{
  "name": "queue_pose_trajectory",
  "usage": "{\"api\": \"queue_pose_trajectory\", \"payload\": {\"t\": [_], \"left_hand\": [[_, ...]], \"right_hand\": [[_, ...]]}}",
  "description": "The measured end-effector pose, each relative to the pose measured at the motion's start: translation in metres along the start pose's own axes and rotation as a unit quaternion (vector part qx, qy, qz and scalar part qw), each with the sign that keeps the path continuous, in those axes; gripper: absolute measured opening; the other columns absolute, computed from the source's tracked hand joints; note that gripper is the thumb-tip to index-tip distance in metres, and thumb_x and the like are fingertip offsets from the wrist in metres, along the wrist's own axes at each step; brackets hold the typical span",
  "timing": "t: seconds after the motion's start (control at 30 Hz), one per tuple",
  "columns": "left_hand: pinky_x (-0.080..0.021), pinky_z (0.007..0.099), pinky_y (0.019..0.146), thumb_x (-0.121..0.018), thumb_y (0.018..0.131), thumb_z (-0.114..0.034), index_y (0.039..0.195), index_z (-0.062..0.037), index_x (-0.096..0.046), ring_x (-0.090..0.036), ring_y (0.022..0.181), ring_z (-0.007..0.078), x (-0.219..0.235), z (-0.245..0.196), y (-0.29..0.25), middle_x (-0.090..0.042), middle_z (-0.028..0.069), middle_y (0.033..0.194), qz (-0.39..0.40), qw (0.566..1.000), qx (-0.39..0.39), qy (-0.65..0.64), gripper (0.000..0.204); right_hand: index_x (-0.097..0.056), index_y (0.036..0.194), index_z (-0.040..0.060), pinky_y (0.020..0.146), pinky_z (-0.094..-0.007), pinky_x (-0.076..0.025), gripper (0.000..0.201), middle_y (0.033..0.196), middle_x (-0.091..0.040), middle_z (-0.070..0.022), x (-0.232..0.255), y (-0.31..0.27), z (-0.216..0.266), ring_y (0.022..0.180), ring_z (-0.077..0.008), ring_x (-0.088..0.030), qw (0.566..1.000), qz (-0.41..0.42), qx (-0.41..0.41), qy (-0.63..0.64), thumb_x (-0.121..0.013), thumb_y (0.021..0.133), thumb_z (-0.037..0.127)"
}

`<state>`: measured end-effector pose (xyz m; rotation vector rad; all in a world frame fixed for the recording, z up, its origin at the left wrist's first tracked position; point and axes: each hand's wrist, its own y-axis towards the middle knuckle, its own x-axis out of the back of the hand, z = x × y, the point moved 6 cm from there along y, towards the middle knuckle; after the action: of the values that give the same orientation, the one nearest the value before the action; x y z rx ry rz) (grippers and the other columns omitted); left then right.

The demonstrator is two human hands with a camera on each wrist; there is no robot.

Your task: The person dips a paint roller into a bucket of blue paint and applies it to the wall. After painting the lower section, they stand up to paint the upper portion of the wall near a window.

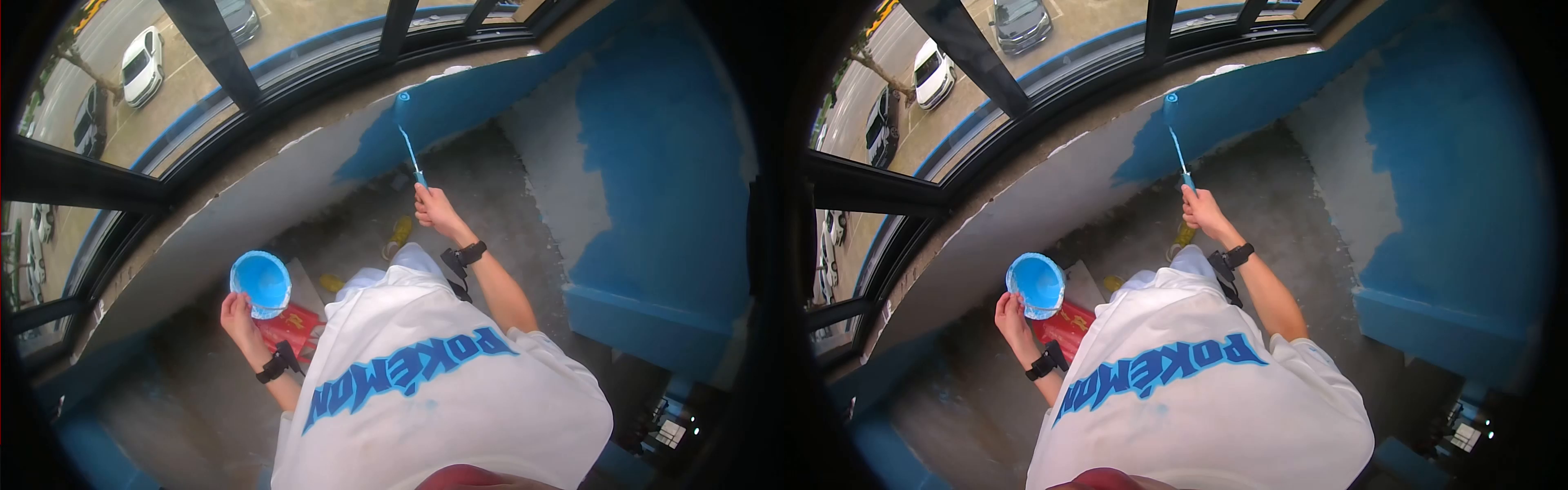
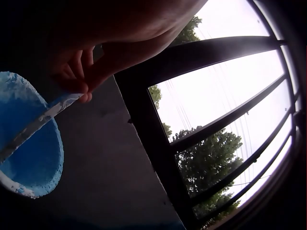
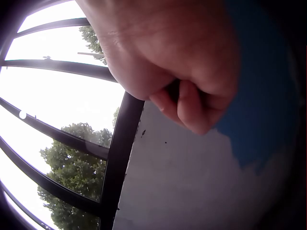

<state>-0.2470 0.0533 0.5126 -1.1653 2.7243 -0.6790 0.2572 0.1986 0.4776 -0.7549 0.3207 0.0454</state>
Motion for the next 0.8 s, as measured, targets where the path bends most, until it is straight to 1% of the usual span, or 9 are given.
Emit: {"api": "queue_pose_trajectory", "payload": {"t": [0.13,0.2,0.3,0.4,0.53,0.6,0.7,0.77,0.8], "left_hand": [[-0.047,0.0210,0.066,-0.067,0.089,0.000,0.107,0.0007,-0.060,-0.064,0.080,0.0121,-0.001,0.006,0.001,-0.069,0.0094,0.093,0.012,1.000,0.019,-0.015,0.019],[-0.047,0.0210,0.066,-0.067,0.089,0.000,0.107,0.0008,-0.061,-0.064,0.080,0.0120,-0.001,0.007,0.001,-0.069,0.0094,0.093,0.016,0.999,0.023,-0.022,0.019],[-0.047,0.0206,0.066,-0.067,0.089,0.000,0.107,0.0005,-0.061,-0.063,0.080,0.0120,-0.001,0.008,-0.003,-0.069,0.0093,0.093,0.012,0.999,0.036,-0.013,0.019],[-0.047,0.0211,0.066,-0.066,0.090,-0.001,0.107,-0.0002,-0.061,-0.063,0.080,0.0119,-0.001,0.008,-0.006,-0.069,0.0090,0.094,0.028,0.999,0.029,-0.008,0.019],[-0.047,0.0223,0.066,-0.067,0.089,-0.002,0.110,-0.0007,-0.061,-0.064,0.080,0.0119,0.003,0.009,-0.005,-0.069,0.0085,0.093,0.017,0.999,0.035,0.001,0.021],[-0.047,0.0228,0.066,-0.067,0.089,-0.002,0.111,-0.0008,-0.061,-0.064,0.079,0.0122,0.008,0.017,-0.002,-0.069,0.0084,0.093,0.013,0.999,0.044,0.000,0.023],[-0.046,0.0230,0.064,-0.068,0.088,-0.003,0.112,-0.0008,-0.060,-0.064,0.078,0.0133,0.029,0.045,0.021,-0.069,0.0088,0.093,-0.010,0.997,0.070,0.024,0.026],[-0.046,0.0235,0.062,-0.068,0.087,-0.003,0.113,-0.0009,-0.060,-0.064,0.079,0.0143,0.047,0.071,0.035,-0.069,0.0092,0.094,-0.006,0.992,0.120,0.044,0.028],[-0.045,0.0237,0.061,-0.068,0.086,-0.005,0.111,0.0014,-0.060,-0.064,0.076,0.0146,0.050,0.078,0.037,-0.068,0.0091,0.092,-0.005,0.991,0.132,0.034,0.027]], "right_hand": [[-0.039,0.078,0.0126,0.040,-0.0239,-0.020,0.037,0.058,-0.032,0.0061,-0.012,-0.002,-0.013,0.043,-0.0041,-0.028,1.000,0.002,-0.007,-0.023,-0.047,0.104,0.038],[-0.039,0.078,0.0126,0.040,-0.0237,-0.019,0.037,0.059,-0.033,0.0061,-0.026,-0.005,-0.020,0.043,-0.0040,-0.027,0.999,0.030,-0.020,-0.040,-0.047,0.104,0.038],[-0.040,0.078,0.0120,0.040,-0.0241,-0.020,0.037,0.060,-0.033,0.0059,-0.044,-0.010,-0.026,0.044,-0.0043,-0.027,0.999,0.023,-0.013,-0.048,-0.047,0.104,0.037],[-0.040,0.079,0.0116,0.040,-0.0240,-0.021,0.037,0.061,-0.034,0.0057,-0.052,-0.009,-0.037,0.044,-0.0043,-0.028,0.997,0.054,-0.027,-0.055,-0.047,0.104,0.037],[-0.041,0.080,0.0114,0.040,-0.0238,-0.022,0.036,0.061,-0.034,0.0059,-0.056,-0.008,-0.041,0.044,-0.0043,-0.029,0.997,0.055,-0.028,-0.052,-0.048,0.104,0.037],[-0.040,0.076,0.0123,0.039,-0.0249,-0.020,0.038,0.059,-0.035,0.0058,-0.055,-0.013,-0.038,0.042,-0.0045,-0.029,0.999,0.040,-0.019,-0.016,-0.049,0.103,0.038],[-0.040,0.077,0.0124,0.039,-0.0246,-0.020,0.037,0.059,-0.034,0.0061,-0.045,-0.022,-0.026,0.042,-0.0043,-0.029,0.999,0.040,-0.007,-0.009,-0.050,0.103,0.038],[-0.041,0.078,0.0124,0.039,-0.0242,-0.020,0.037,0.059,-0.033,0.0062,-0.033,-0.027,-0.020,0.042,-0.0039,-0.029,0.999,0.041,-0.002,0.002,-0.050,0.103,0.038],[-0.042,0.079,0.0121,0.039,-0.0240,-0.020,0.037,0.059,-0.033,0.0062,-0.025,-0.030,-0.015,0.042,-0.0040,-0.028,0.999,0.036,0.009,0.009,-0.050,0.103,0.039]]}}
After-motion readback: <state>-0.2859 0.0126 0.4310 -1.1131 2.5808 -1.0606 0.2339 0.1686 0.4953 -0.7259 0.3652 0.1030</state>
